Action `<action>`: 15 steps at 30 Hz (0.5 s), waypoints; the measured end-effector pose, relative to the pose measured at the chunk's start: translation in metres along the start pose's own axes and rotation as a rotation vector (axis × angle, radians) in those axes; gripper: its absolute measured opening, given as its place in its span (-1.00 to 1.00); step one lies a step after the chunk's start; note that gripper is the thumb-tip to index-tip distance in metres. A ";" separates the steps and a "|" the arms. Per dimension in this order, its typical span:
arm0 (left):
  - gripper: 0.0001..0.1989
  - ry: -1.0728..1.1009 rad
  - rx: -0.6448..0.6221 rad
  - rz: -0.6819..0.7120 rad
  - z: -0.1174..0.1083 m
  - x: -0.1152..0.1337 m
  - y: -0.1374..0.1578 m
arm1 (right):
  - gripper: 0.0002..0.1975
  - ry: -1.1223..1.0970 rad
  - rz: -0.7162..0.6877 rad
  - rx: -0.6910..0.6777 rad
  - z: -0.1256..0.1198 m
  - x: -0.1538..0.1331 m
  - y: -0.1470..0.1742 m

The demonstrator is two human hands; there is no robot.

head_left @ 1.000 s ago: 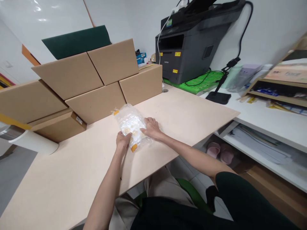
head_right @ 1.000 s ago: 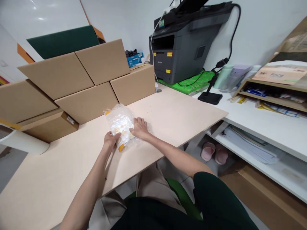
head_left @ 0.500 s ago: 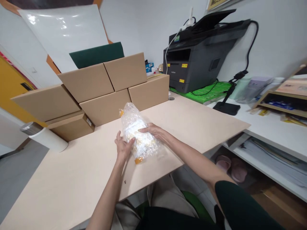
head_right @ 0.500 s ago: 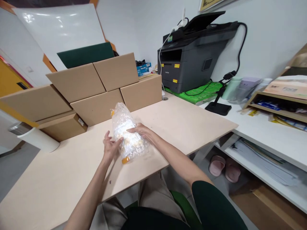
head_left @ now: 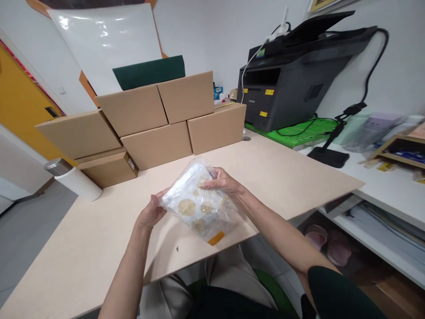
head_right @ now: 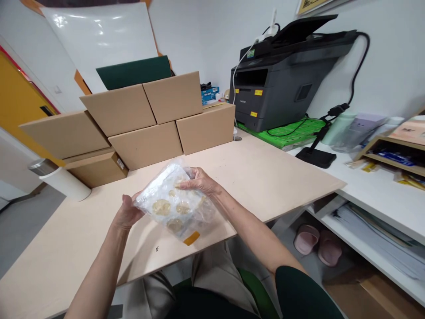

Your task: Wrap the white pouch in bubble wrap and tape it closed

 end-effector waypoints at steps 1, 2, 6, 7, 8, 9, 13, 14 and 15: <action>0.08 0.048 -0.001 0.018 0.002 -0.002 0.001 | -0.64 -0.017 -0.013 0.039 -0.001 0.000 -0.002; 0.12 0.083 -0.011 0.043 0.007 -0.003 0.002 | -0.63 -0.038 -0.026 0.082 -0.003 0.001 -0.004; -0.02 0.112 0.047 0.124 0.023 0.000 0.003 | -0.48 -0.137 -0.050 0.275 -0.014 0.017 -0.014; -0.08 0.120 0.105 0.133 0.022 0.001 0.002 | -0.42 -0.154 -0.065 0.318 -0.018 0.021 -0.016; -0.14 0.142 0.164 0.138 0.020 0.001 0.001 | -0.37 -0.164 -0.079 0.347 -0.021 0.025 -0.018; -0.18 0.176 0.211 0.135 0.017 -0.001 0.000 | -0.34 -0.168 -0.083 0.357 -0.023 0.028 -0.020; -0.36 0.302 0.239 0.062 0.006 -0.018 -0.015 | -0.45 -0.123 0.046 0.271 -0.024 0.054 -0.027; -0.37 0.305 0.247 0.043 0.000 -0.024 -0.019 | -0.47 -0.092 0.083 0.265 -0.026 0.062 -0.029; -0.35 0.293 0.284 0.024 -0.009 -0.031 -0.023 | -0.47 -0.046 0.110 0.275 -0.030 0.070 -0.030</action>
Point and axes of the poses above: each hand's wrist, its own y-axis away from the middle knuckle, its own z-axis out of the palm, x = y × z, the point moved 10 cm from there along -y, towards the middle knuckle, and after that the axes turned 7 degrees about -z, right-handed, at the moved point
